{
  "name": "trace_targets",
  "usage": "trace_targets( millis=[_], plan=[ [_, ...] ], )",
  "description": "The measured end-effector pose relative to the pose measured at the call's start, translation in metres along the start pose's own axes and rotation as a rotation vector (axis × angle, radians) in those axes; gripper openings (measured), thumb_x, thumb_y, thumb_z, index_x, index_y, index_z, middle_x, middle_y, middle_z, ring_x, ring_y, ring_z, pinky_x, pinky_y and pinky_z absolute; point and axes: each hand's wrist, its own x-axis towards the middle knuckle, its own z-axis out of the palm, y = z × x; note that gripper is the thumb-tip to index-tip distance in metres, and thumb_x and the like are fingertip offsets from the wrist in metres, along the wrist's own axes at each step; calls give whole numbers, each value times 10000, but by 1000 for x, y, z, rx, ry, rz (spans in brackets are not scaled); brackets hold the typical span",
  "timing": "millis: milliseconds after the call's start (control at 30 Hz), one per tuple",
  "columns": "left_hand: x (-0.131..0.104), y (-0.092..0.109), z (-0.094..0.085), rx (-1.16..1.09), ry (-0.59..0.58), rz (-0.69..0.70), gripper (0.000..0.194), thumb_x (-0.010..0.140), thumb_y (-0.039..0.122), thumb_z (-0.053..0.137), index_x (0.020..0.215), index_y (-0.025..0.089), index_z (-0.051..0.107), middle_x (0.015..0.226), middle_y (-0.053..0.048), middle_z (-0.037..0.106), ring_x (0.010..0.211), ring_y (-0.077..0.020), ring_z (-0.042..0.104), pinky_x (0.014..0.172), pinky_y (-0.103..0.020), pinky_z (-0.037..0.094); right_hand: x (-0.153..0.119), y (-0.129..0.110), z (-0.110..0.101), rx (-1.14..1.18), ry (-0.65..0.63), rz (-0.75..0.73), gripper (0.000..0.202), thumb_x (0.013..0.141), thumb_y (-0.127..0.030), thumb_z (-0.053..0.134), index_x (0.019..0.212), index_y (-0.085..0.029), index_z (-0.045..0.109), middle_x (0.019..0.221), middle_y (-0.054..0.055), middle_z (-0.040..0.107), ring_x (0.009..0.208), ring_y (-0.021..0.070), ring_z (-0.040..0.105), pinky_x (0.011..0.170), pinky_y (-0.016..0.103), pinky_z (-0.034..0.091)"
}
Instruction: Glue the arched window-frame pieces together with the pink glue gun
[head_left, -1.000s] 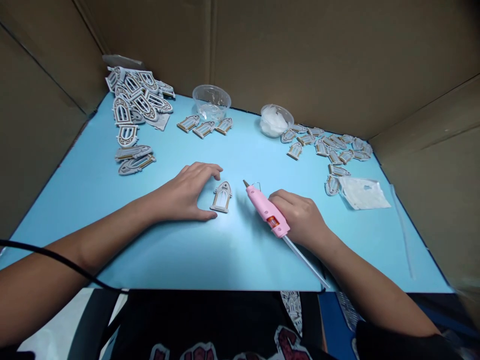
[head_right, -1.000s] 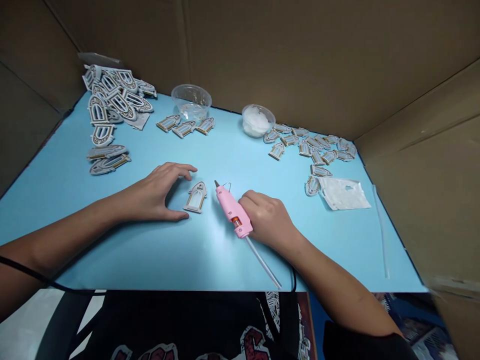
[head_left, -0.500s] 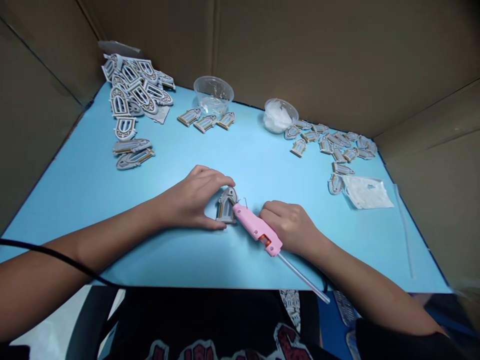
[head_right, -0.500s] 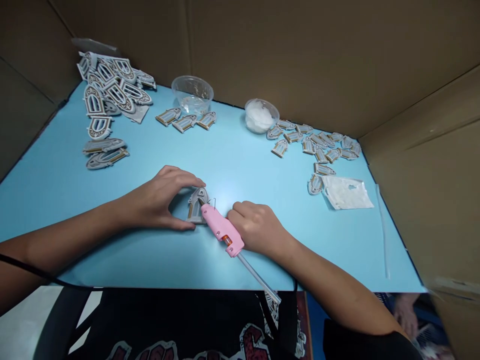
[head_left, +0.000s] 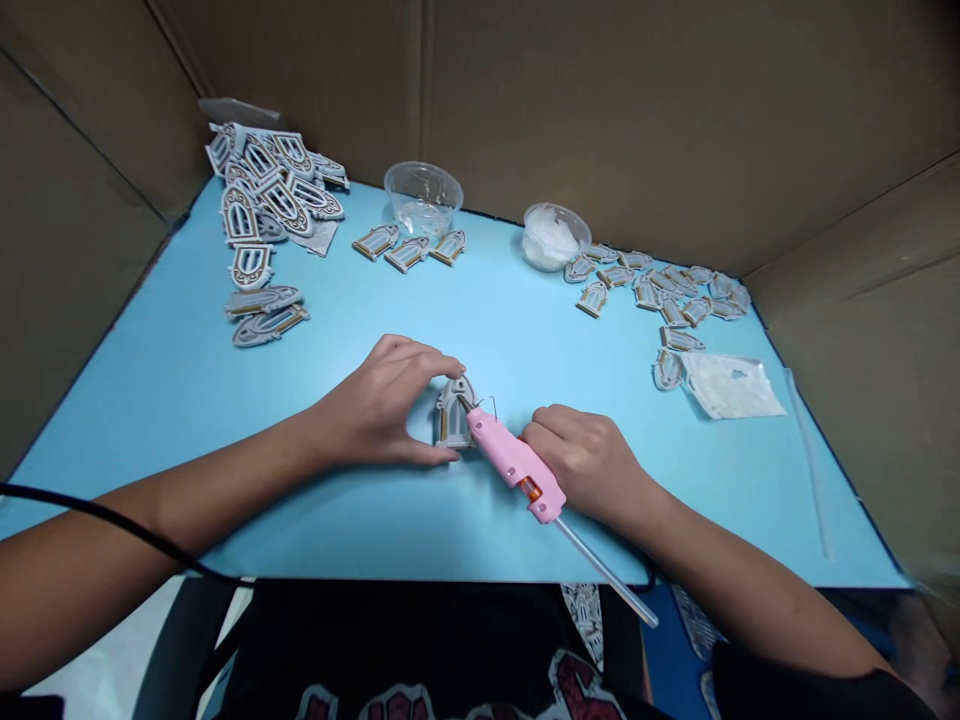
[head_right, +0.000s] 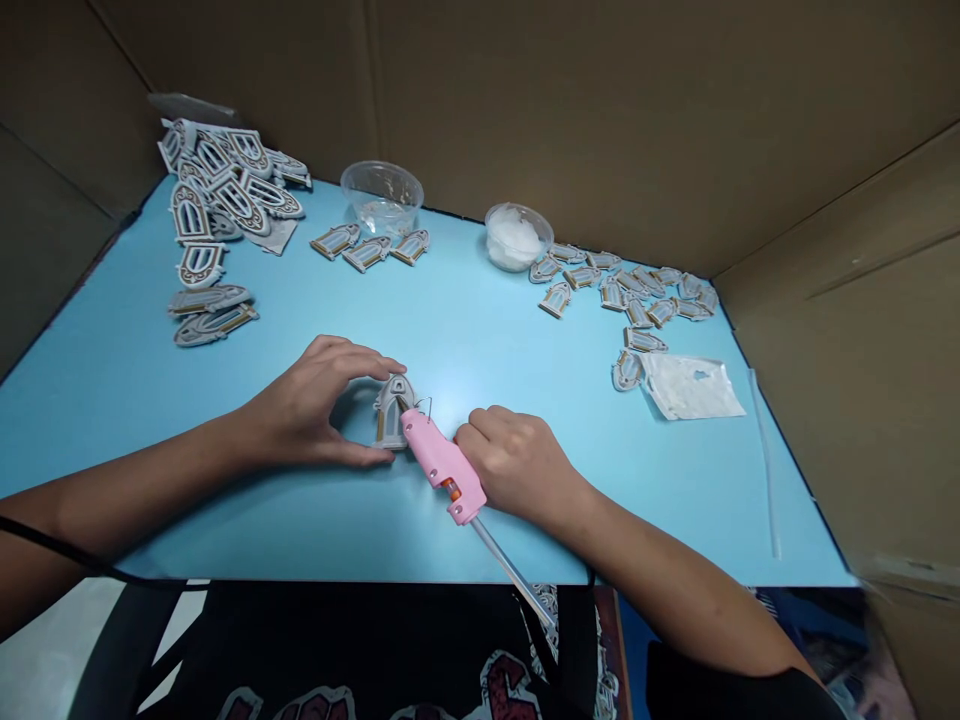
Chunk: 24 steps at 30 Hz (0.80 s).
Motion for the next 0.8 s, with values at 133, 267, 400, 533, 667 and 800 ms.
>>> trace_targets(
  millis=[133, 267, 400, 533, 667, 800],
  plan=[
    [0, 1, 1, -6, -8, -40, 693, 815, 605, 816, 1325, 250, 509, 1343, -113, 718, 1250, -316, 658, 1068, -475, 390, -1, 0, -1, 17, 7, 5, 338, 928, -22, 479, 650, -211, 513, 611, -14, 460, 581, 127, 336, 527, 306, 225],
    [0, 2, 2, -2, -7, -56, 669, 830, 634, 797, 1296, 253, 507, 1339, -113, 720, 1241, -322, 659, 1066, -486, 389, -1, 0, -1, 13, 21, 8, 343, 930, -21, 477, 646, -211, 512, 606, -13, 461, 575, 128, 334, 523, 308, 228],
    [1, 3, 1, 12, 57, 8, 649, 854, 596, 807, 1302, 254, 485, 1316, -103, 725, 1204, -300, 677, 1031, -452, 408, 0, 0, -2, -5, 31, 17, 347, 929, -25, 477, 637, -207, 523, 600, -12, 475, 564, 122, 346, 511, 308, 235],
    [1, 2, 1, 11, 78, 42, 664, 859, 609, 808, 1314, 252, 481, 1303, -102, 730, 1186, -285, 687, 1037, -443, 408, 0, -1, -2, -21, 43, 1, 363, 928, -18, 474, 622, -205, 534, 591, -11, 478, 558, 122, 357, 510, 302, 255],
    [1, 2, 1, 3, 53, -23, 687, 824, 643, 814, 1297, 254, 504, 1313, -103, 734, 1193, -301, 676, 1035, -462, 404, 0, -1, -4, -34, 32, 20, 359, 933, -30, 482, 625, -202, 544, 592, -10, 488, 557, 122, 369, 509, 299, 255],
    [0, 5, -1, 26, 41, -65, 688, 822, 656, 815, 1283, 253, 501, 1317, -101, 726, 1197, -306, 665, 1058, -476, 400, 1, -1, -5, -42, 28, 24, 362, 936, -36, 477, 622, -206, 535, 591, -10, 489, 560, 123, 371, 518, 297, 261]
  ],
)
